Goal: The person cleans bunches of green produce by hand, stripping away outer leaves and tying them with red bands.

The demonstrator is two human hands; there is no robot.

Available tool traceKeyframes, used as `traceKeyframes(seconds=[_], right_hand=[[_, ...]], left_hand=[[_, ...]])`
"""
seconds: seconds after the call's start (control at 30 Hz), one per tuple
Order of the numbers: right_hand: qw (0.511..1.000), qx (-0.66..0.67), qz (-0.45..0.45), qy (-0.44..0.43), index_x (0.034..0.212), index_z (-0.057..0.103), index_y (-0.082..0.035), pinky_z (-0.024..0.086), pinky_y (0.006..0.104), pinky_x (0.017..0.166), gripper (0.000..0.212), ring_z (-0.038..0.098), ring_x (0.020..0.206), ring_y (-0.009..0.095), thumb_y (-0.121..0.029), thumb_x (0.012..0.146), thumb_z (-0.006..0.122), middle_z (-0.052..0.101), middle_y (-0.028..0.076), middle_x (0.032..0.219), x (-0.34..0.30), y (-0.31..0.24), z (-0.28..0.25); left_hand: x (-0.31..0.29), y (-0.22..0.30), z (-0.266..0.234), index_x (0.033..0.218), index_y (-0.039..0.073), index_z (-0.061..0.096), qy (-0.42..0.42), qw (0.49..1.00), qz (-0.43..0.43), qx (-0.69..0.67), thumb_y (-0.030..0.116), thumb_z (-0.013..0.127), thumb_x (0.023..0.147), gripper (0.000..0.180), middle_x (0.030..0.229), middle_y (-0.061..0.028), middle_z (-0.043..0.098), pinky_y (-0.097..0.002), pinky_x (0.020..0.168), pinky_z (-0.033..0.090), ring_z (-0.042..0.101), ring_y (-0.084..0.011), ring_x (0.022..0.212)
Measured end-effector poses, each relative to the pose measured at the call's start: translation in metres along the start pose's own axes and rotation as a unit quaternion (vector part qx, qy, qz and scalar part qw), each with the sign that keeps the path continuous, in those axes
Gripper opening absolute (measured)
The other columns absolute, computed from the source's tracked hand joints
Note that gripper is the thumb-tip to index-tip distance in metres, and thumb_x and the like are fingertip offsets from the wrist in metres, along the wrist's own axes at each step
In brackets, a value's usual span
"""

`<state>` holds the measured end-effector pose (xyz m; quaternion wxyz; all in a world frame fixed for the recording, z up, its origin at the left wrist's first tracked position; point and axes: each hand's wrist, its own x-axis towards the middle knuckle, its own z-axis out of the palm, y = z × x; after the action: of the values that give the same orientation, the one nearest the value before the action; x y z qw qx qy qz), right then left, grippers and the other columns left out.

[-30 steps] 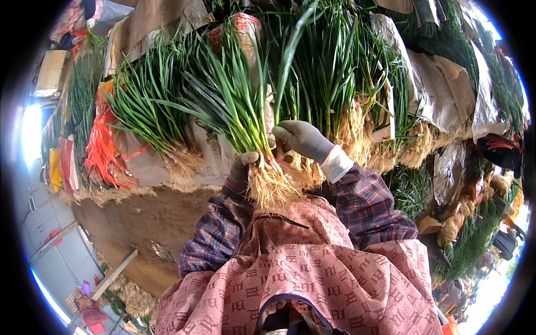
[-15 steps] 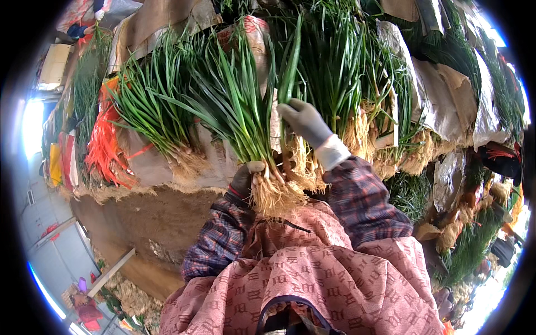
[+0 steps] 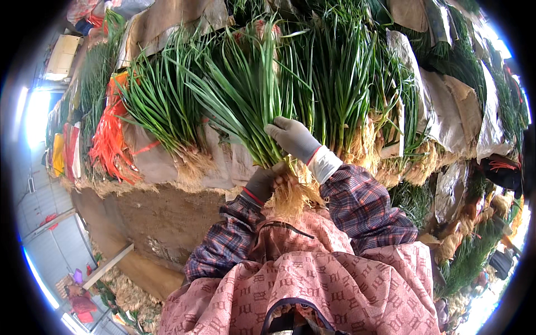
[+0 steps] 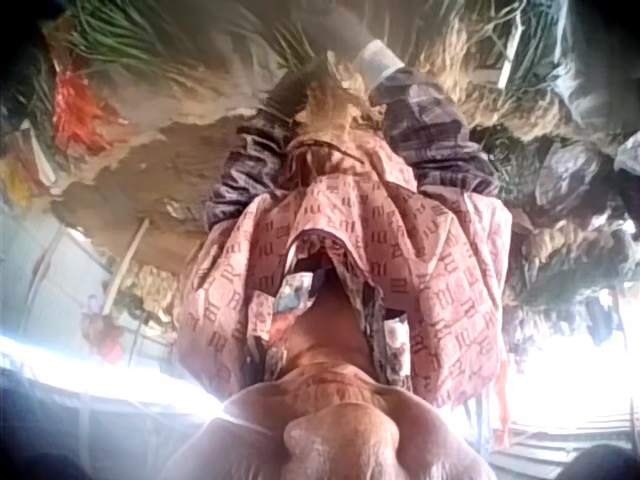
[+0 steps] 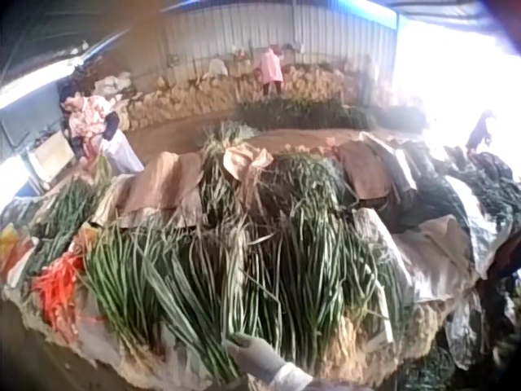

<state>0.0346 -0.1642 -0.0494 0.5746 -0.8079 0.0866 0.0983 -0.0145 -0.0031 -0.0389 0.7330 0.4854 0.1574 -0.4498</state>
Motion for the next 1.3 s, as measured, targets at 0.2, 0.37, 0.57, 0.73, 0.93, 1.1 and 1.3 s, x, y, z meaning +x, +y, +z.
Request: traceKeyframes(seconds=[0.2,0.37,0.57,0.73,0.93,1.1,1.3], right_hand=[[0.966,-0.227,-0.051,-0.115,0.089,0.068,-0.004,0.051,0.0416,0.069,0.033,0.066,0.074,0.032,-0.033,0.093,0.055,0.067,0.016,0.08,0.012,-0.023,-0.016],[0.929,0.253,0.175,-0.205,0.069,0.054,-0.008,0.037,0.0286,0.041,0.034,0.041,0.045,0.013,-0.027,0.097,0.049,0.044,-0.001,0.055,0.018,-0.028,-0.021],[0.838,0.537,-0.08,-0.059,0.061,0.034,-0.018,0.026,0.0257,0.038,0.038,0.028,0.042,0.01,-0.027,0.098,0.039,0.03,-0.004,0.053,-0.009,-0.04,-0.115],[0.877,0.418,-0.008,0.235,0.061,0.032,-0.017,0.022,0.0245,0.037,0.04,0.025,0.042,0.008,-0.027,0.097,0.046,0.026,-0.006,0.053,-0.177,0.033,-0.236],[0.852,-0.102,0.382,0.342,0.109,0.058,-0.003,0.048,0.0273,0.057,0.024,0.055,0.064,0.015,-0.022,0.095,0.051,0.062,0.012,0.087,-0.29,0.095,-0.286],[0.958,0.056,0.25,0.127,0.115,0.065,-0.004,0.05,0.0228,0.065,0.034,0.06,0.07,0.012,-0.029,0.094,0.059,0.069,0.008,0.09,-0.15,0.026,-0.14],[0.934,-0.235,0.238,0.128,0.096,0.069,-0.008,0.052,0.0457,0.077,0.032,0.065,0.085,0.039,-0.035,0.08,0.063,0.068,0.021,0.091,-0.055,0.039,-0.066]], left_hand=[[0.006,-0.008,-0.011,0.083,0.001,0.069,0.054,0.998,-0.012,0.019,0.018,0.07,0.083,0.017,0.065,-0.0033,0.063,-0.0207,0.044,0.036,0.049,-0.0066,0.049],[0.008,-0.009,-0.033,0.087,0.001,0.069,0.058,0.985,-0.024,0.158,0.021,0.067,0.082,0.021,0.065,-0.0035,0.065,-0.0196,0.04,0.035,0.047,-0.0056,0.046],[0.0,-0.005,-0.045,0.096,0.002,0.071,-0.016,0.981,-0.074,0.179,0.029,0.064,0.086,0.03,0.081,-0.0053,0.069,-0.0188,0.048,0.042,0.056,-0.0053,0.058],[-0.005,0.019,-0.059,0.117,0.001,0.056,-0.222,0.975,-0.003,0.005,0.02,0.063,0.086,0.038,0.094,-0.0109,0.065,-0.0298,0.065,0.055,0.062,-0.0213,0.076],[-0.025,0.042,0.004,0.136,0.003,0.041,-0.307,0.922,0.072,-0.226,0.023,0.069,0.081,0.064,0.088,-0.003,0.056,-0.0451,0.093,0.045,0.058,-0.0213,0.091],[-0.004,0.015,-0.016,0.128,0.002,0.049,-0.265,0.924,0.011,-0.276,0.022,0.07,0.074,0.061,0.097,-0.0079,0.061,-0.0482,0.092,0.047,0.059,-0.028,0.098],[0.002,0.012,-0.024,0.124,0.002,0.052,-0.289,0.918,-0.01,-0.273,0.018,0.069,0.076,0.053,0.107,-0.0114,0.063,-0.0562,0.107,0.038,0.058,-0.0319,0.109]])
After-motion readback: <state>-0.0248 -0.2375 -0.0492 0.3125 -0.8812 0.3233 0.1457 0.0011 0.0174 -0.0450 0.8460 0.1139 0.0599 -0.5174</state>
